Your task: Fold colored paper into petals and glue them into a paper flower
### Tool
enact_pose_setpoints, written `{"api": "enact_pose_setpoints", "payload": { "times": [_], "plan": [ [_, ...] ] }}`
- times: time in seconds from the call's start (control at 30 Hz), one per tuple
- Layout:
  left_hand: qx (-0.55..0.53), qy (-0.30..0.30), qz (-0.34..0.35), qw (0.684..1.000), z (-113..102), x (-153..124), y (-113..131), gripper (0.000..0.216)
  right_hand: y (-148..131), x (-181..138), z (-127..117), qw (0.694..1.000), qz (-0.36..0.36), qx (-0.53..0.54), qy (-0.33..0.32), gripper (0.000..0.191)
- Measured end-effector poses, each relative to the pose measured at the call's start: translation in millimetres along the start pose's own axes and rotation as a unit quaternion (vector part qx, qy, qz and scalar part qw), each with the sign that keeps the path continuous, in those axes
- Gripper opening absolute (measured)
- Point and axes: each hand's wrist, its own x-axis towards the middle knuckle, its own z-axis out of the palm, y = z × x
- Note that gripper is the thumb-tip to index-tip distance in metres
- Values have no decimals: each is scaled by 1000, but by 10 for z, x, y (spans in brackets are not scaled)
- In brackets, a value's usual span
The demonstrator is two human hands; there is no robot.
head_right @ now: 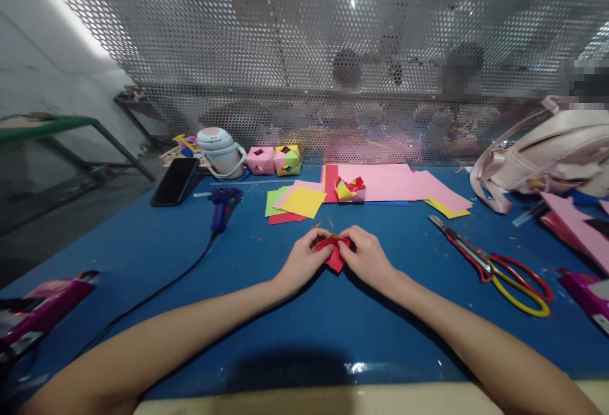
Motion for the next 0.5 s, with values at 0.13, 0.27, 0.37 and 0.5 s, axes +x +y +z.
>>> {"api": "enact_pose_setpoints", "payload": {
  "times": [0.13, 0.27, 0.37, 0.5],
  "plan": [
    [23, 13, -15, 1000, -12, 6, -23, 5, -29, -3, -13, 1000, 2, -1, -4, 7],
    [36, 36, -20, 999, -20, 12, -55, 6, -51, -6, 14, 998, 47, 21, -24, 5],
    [16, 17, -23, 999, -8, 8, -61, 4, -43, -6, 23, 997, 67, 22, -16, 6],
    [-9, -11, -31, 999, 12, -7, -37, 7, -30, -11, 25, 998, 68, 7, -4, 8]
  ]
}}
